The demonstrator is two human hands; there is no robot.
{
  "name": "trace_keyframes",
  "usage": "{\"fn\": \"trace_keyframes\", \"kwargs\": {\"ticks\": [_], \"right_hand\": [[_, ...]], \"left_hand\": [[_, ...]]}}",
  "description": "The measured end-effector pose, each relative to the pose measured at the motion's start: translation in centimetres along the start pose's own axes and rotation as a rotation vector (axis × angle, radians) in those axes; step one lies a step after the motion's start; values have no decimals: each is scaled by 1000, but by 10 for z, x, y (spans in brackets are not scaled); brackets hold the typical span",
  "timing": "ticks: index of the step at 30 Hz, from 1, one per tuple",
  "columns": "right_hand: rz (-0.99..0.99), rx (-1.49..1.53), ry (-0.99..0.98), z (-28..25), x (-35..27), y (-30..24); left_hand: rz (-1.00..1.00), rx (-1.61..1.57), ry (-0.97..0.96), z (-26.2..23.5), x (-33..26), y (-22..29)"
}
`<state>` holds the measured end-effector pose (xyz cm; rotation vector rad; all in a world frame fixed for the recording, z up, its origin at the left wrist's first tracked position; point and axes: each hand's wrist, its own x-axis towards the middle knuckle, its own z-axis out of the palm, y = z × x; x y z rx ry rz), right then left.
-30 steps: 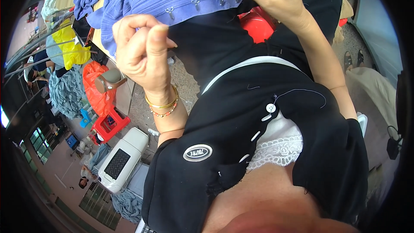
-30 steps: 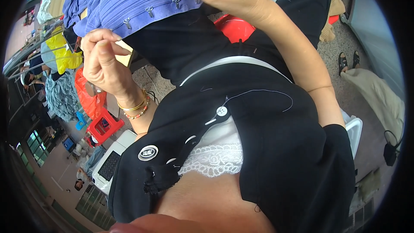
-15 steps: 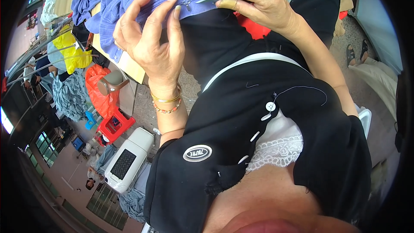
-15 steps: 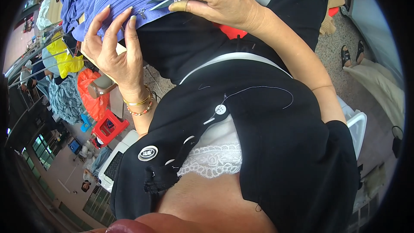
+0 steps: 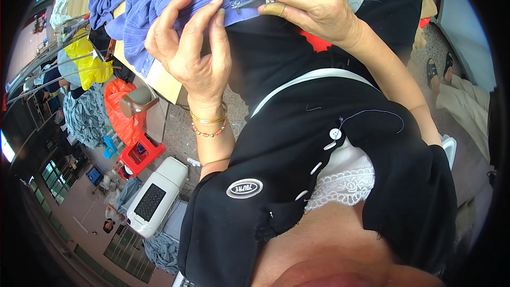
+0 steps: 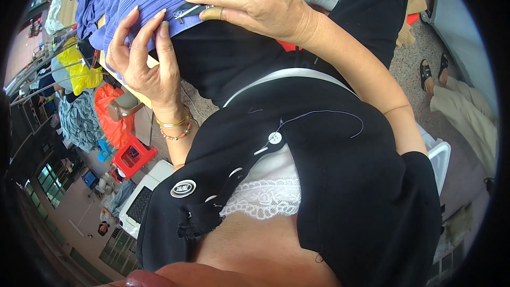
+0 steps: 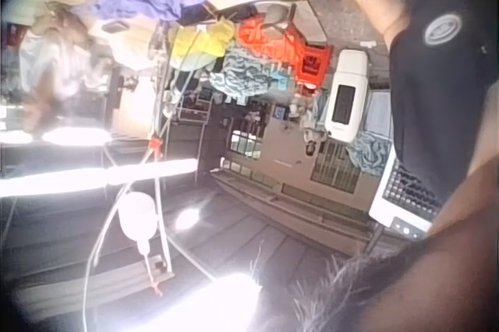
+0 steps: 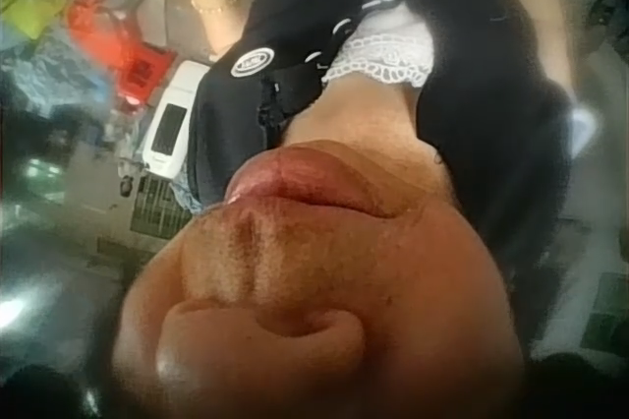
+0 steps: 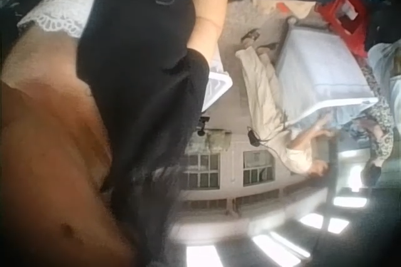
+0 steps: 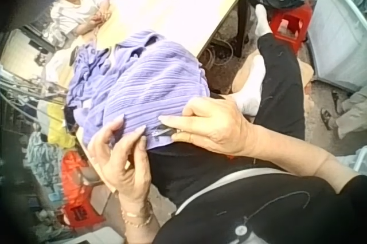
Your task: Trimming loose threads from various shirts using small scissors.
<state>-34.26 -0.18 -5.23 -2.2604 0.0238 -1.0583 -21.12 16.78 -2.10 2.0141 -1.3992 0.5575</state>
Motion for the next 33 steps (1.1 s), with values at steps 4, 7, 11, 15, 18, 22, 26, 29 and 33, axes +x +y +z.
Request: {"fn": "trace_keyframes", "kwargs": {"ticks": [4,7,11,15,18,22,26,29,33], "right_hand": [[-485,-118,348,23,3,27],[-10,-7,-7,0,2,0],[-21,4,7,0,2,3],[-18,-14,4,1,4,0],[-474,-85,340,26,12,29],[62,253,89,4,3,6],[128,474,117,1,9,19],[166,419,64,9,10,32],[230,453,35,11,16,30]], "left_hand": [[14,-31,32,4,-1,-3],[5,-51,53,6,-4,-7],[-4,-91,68,8,-4,-8],[-8,-95,79,9,-4,-8],[19,-81,88,11,-2,-8],[-20,-107,146,8,-3,-16],[36,-43,204,2,8,-36],[-56,-32,197,2,9,-67],[-185,-108,91,4,-3,-74]]}}
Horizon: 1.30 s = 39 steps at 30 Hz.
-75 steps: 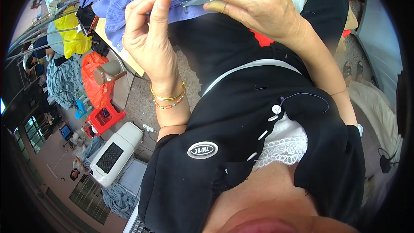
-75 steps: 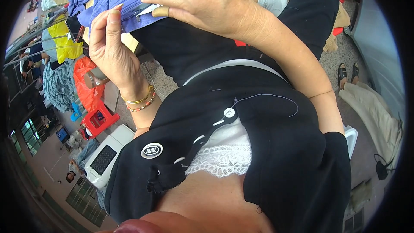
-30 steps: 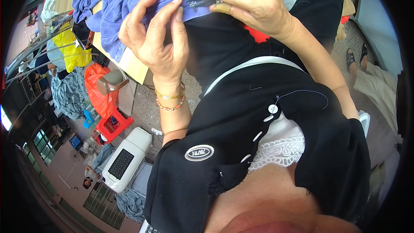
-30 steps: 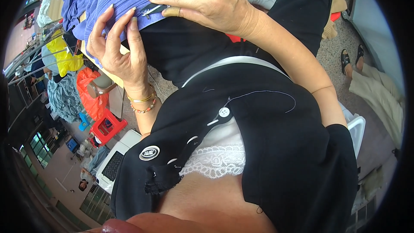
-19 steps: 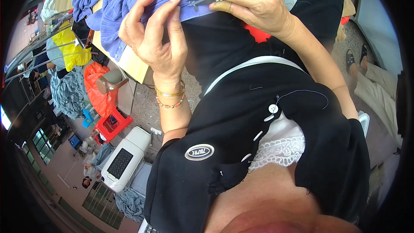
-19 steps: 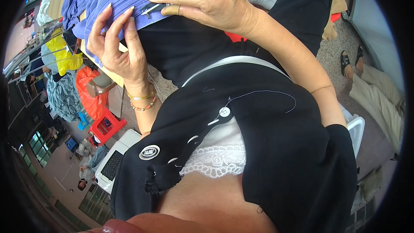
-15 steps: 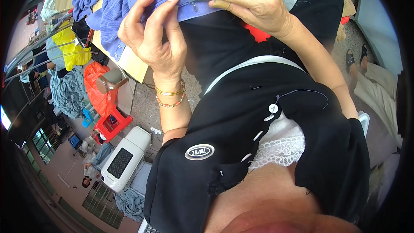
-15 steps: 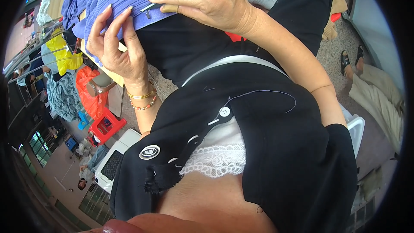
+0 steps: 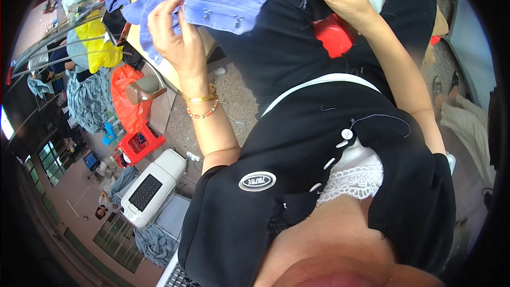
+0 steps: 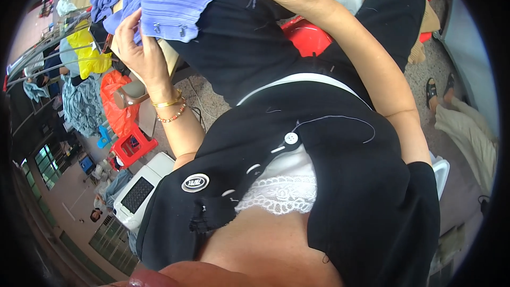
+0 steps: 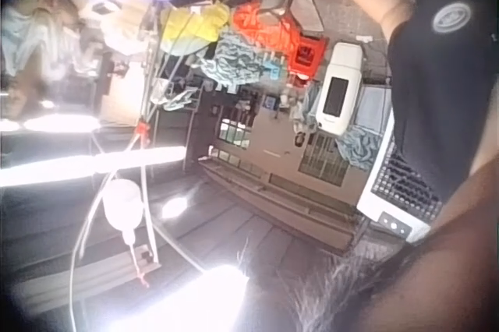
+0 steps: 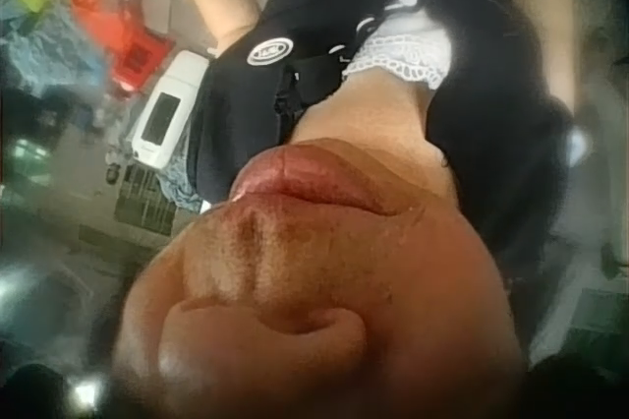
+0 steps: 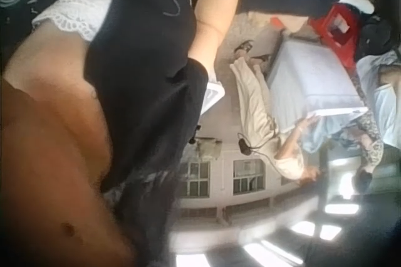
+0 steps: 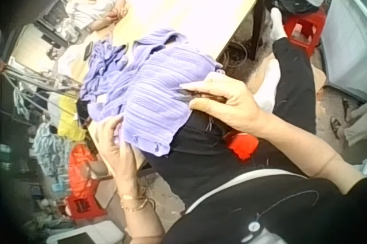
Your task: Trimming loose threads from various shirts using small scissors.
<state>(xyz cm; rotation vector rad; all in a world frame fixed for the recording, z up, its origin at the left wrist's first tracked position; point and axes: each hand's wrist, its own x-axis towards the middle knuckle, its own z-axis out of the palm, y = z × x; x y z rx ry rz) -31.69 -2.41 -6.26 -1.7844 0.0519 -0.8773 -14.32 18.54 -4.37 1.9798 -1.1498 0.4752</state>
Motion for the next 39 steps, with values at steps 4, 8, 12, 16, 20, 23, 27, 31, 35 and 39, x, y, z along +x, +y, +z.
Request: {"fn": "trace_keyframes", "kwargs": {"ticks": [4,8,12,16,20,23,27,31,35,39], "right_hand": [[8,-7,-7,-2,-3,4],[62,-25,-4,-4,-3,3],[16,-149,-18,-6,-1,-16],[-168,-233,-82,-3,7,-43],[-126,-304,-211,4,19,-70],[-152,-446,-281,12,27,-81],[-339,-551,-247,21,26,-78],[-873,-409,98,44,41,-29],[-884,-538,75,46,38,-28],[-230,-700,-376,37,38,-97]], "left_hand": [[-57,-93,93,-10,-11,17],[-117,-181,110,-14,-22,31],[-158,-181,59,-15,-26,41],[-170,-238,26,-13,-22,41],[10,-22,73,-12,-20,40],[141,142,145,-8,-26,42],[157,152,216,-3,-31,40],[168,114,228,-1,-29,42],[102,84,208,-1,-32,42],[70,60,191,-5,-34,41]]}}
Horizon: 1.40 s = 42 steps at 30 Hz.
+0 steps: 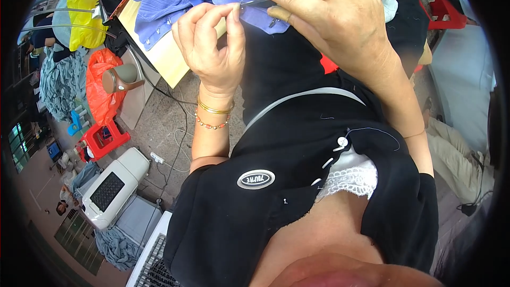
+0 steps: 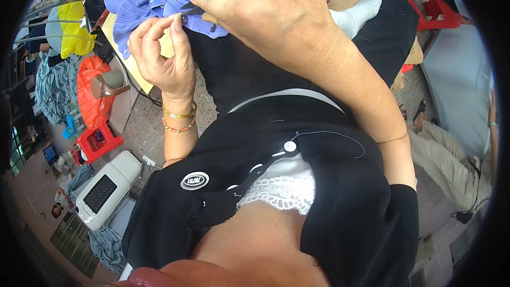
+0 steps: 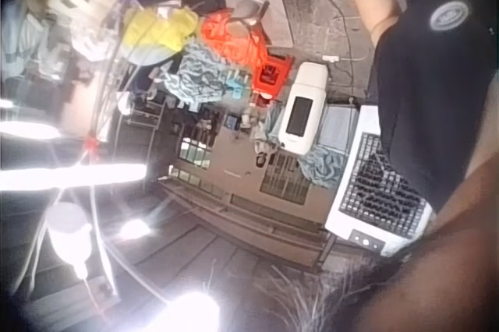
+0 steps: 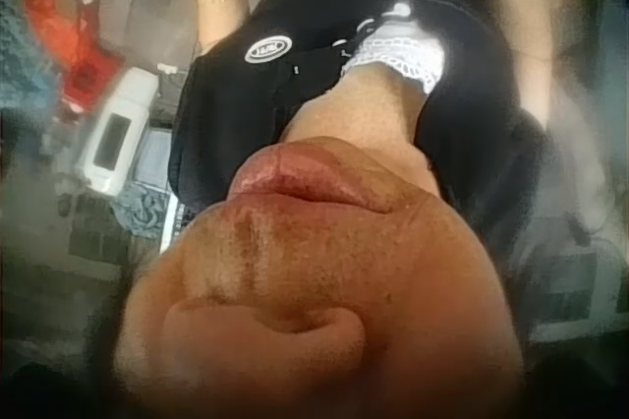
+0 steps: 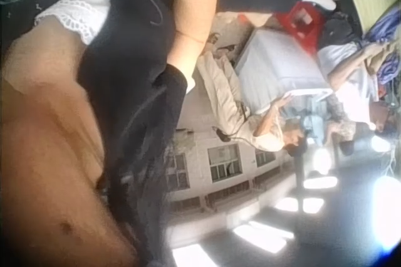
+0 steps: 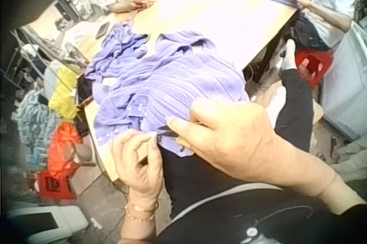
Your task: Trimming loose threads from various shirts using small scissors.
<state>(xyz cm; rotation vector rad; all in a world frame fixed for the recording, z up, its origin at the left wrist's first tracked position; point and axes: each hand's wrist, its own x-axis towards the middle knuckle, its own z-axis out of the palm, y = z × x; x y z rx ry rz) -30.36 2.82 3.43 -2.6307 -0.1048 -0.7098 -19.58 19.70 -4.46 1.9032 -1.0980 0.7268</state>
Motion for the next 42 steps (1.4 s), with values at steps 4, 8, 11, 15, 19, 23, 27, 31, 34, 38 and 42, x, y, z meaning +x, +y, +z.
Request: {"fn": "trace_keyframes", "kwargs": {"ticks": [4,8,11,15,19,23,27,31,34,38,42], "right_hand": [[-469,-183,630,38,-1,30],[-28,-25,38,3,-3,-1],[-46,-8,73,5,-6,-1],[-52,-12,86,7,-8,2],[-363,119,658,39,5,32],[70,272,227,-2,-24,23],[156,175,130,-6,-42,30],[161,369,180,-4,-52,26],[170,364,176,-2,-59,27],[176,388,203,-2,-61,28],[160,398,209,-4,-60,27]], "left_hand": [[4,-14,-2,2,1,3],[6,31,6,1,-1,2],[15,15,17,3,-3,-1],[44,31,24,1,-2,-5],[-10,-35,2,-11,2,6],[-15,-340,-60,-26,-8,19],[268,-447,-350,-34,5,25],[44,-380,-128,-11,-8,20],[40,-168,-147,-5,0,24],[57,-98,-146,8,0,25],[60,-97,-124,10,-2,26]]}}
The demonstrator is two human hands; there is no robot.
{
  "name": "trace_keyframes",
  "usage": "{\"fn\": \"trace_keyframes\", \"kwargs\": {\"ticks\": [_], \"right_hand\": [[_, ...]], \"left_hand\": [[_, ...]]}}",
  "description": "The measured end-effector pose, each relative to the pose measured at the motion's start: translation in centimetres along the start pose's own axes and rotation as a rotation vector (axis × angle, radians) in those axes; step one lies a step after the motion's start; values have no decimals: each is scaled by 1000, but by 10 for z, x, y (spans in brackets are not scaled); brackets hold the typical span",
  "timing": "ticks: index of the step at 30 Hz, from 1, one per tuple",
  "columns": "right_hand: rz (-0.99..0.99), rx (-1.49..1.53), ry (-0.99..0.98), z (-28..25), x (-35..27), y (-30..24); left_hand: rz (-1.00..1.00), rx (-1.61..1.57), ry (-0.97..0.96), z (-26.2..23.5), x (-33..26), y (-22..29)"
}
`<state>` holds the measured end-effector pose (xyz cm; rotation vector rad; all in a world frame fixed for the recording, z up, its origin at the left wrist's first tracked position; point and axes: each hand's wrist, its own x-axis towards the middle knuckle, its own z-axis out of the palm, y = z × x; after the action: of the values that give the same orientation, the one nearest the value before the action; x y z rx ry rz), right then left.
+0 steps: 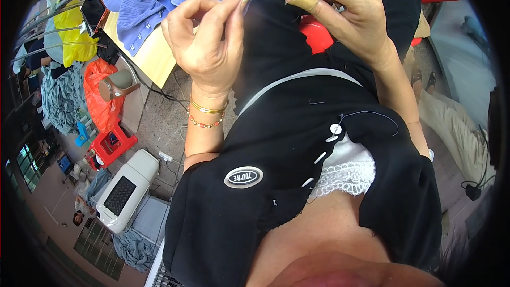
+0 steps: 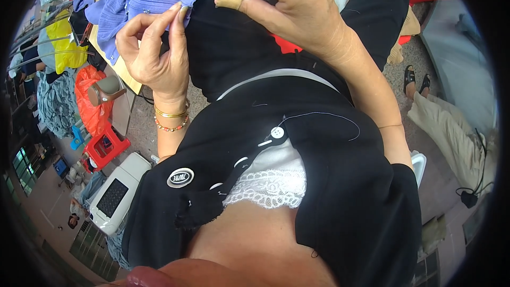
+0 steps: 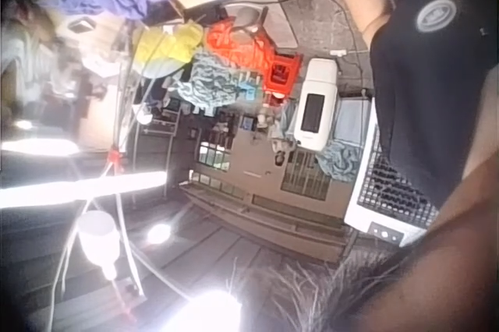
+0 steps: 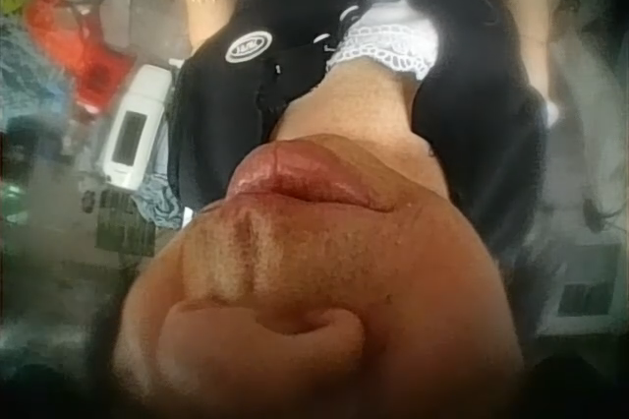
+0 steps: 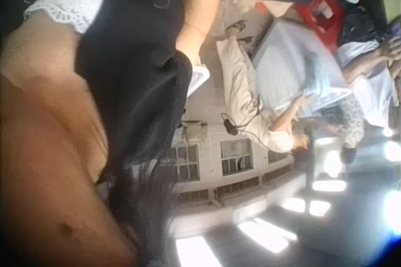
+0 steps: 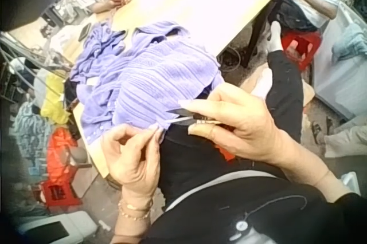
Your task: Trimming loose threads from various shirts using small scissors.
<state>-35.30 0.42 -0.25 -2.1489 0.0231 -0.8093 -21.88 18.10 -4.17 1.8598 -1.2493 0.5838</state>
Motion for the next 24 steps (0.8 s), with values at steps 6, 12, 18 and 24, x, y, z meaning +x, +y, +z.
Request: {"fn": "trace_keyframes", "kwargs": {"ticks": [6,12,18,24], "right_hand": [[45,129,-36,1,4,-3],[-10,-98,-141,9,14,2],[-50,-292,-215,5,22,-20],[-113,-381,-203,10,25,-23]], "left_hand": [[-221,-245,0,-4,1,10],[-313,-407,71,-4,-2,7],[-314,-399,118,0,-7,-1],[-328,-423,118,0,-6,-1]]}}
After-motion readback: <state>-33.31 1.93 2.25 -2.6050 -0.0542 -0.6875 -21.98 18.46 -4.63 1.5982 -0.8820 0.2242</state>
